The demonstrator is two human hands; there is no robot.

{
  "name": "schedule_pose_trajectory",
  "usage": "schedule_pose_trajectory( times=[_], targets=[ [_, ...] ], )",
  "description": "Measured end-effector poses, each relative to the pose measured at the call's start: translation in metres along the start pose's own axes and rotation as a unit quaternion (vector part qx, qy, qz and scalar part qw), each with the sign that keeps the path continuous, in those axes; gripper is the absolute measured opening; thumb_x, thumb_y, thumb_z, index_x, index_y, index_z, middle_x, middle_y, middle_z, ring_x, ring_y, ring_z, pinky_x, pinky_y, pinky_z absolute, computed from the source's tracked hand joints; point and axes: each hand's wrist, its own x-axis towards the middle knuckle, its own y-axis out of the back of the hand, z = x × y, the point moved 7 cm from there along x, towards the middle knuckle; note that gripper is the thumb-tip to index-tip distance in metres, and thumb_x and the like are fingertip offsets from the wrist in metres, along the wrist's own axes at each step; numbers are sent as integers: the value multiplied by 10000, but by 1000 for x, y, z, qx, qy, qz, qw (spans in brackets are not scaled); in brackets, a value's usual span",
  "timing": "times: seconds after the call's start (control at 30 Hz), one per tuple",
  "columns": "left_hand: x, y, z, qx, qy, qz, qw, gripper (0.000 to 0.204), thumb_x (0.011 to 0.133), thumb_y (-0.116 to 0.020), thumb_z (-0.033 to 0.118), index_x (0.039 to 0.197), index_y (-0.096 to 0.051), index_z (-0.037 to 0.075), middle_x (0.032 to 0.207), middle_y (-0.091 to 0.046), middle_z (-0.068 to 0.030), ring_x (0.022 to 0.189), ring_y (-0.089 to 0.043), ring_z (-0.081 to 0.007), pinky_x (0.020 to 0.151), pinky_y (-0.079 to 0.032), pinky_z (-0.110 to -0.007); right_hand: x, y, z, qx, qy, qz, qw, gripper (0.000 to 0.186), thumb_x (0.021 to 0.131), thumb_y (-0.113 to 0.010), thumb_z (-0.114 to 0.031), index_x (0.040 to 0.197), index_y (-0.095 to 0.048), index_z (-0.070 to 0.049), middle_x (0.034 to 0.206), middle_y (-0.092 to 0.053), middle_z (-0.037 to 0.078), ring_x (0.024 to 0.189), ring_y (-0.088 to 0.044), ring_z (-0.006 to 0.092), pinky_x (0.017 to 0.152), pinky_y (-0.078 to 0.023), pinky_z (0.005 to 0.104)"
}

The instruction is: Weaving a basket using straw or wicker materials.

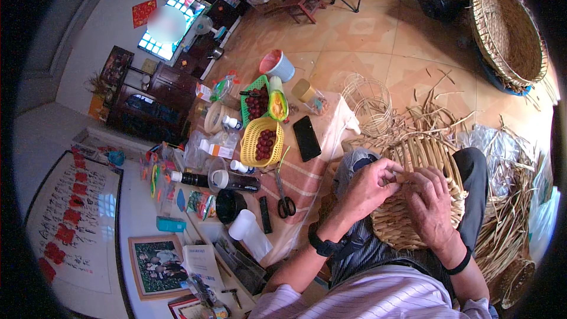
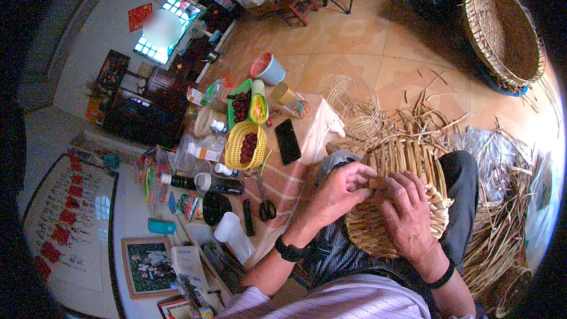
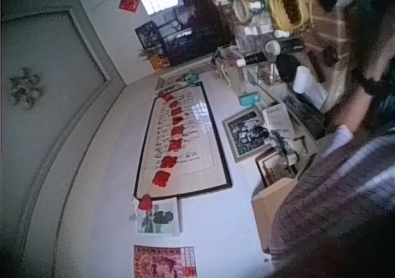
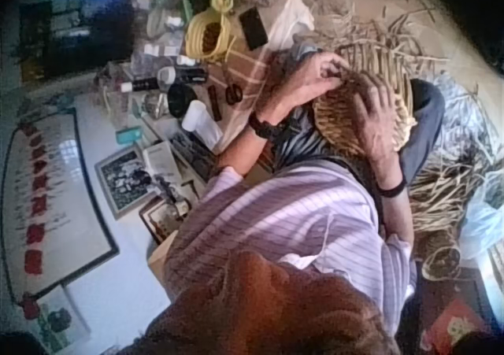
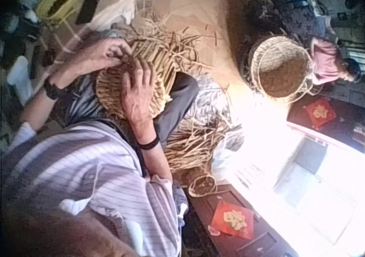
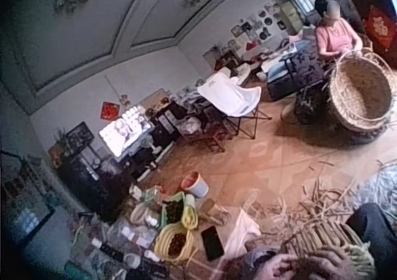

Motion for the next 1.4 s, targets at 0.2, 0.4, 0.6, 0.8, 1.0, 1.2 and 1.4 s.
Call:
schedule_pose_trajectory(
  times=[0.2,0.4,0.6,0.8,1.0,1.2,1.4],
  targets=[
    [2,-2,-7,-148,4,22,989,328,956,-742,4,1270,-650,6,1085,-732,-43,943,-681,-79,794,-558,-233,1,-1,2,10,-7,0,1000,330,802,-640,-185,1077,-666,-5,1329,-583,200,1286,-571,412,1137,-441,610],
    [-2,0,-9,-191,68,-26,979,377,958,-756,61,1310,-634,1,1067,-726,-33,622,-573,-38,506,-427,-199,-1,-4,6,19,-8,-1,1000,346,810,-637,-184,1103,-670,-4,1334,-590,203,1281,-571,420,1134,-439,611],
    [-7,1,-10,-237,81,-15,968,549,886,-841,159,1366,-623,7,1021,-716,-16,544,-477,-8,457,-343,-183,-20,-6,9,17,-20,-9,1000,381,841,-662,-223,1160,-685,-17,1501,-521,205,1456,-436,419,1204,-381,615],
    [-4,0,0,-190,87,-69,975,422,947,-777,66,1339,-629,18,1084,-728,-33,587,-497,9,458,-345,-155,-32,-1,13,-17,13,-6,1000,419,781,-688,-210,1187,-747,-122,1448,-581,156,1360,-558,388,1149,-455,588],
    [1,0,5,-195,110,-91,970,410,962,-771,79,1333,-605,31,1071,-715,-23,617,-504,13,463,-343,-151,-28,11,11,6,16,42,999,428,778,-707,-169,1201,-756,-117,1400,-617,138,1340,-582,368,1155,-452,586],
    [-1,3,-5,-264,146,-63,951,413,943,-787,40,1314,-606,43,991,-688,-6,541,-447,12,434,-327,-158,-24,7,9,-10,12,21,1000,364,783,-649,-218,1108,-727,-74,1405,-605,155,1390,-540,374,1197,-410,600],
    [1,2,-2,-317,141,-129,929,451,942,-785,36,1338,-571,60,1007,-686,5,530,-411,25,426,-283,-151,-9,12,17,25,-6,22,999,346,803,-662,-229,1113,-735,-96,1248,-637,125,1282,-592,334,1164,-430,588]
  ],
)
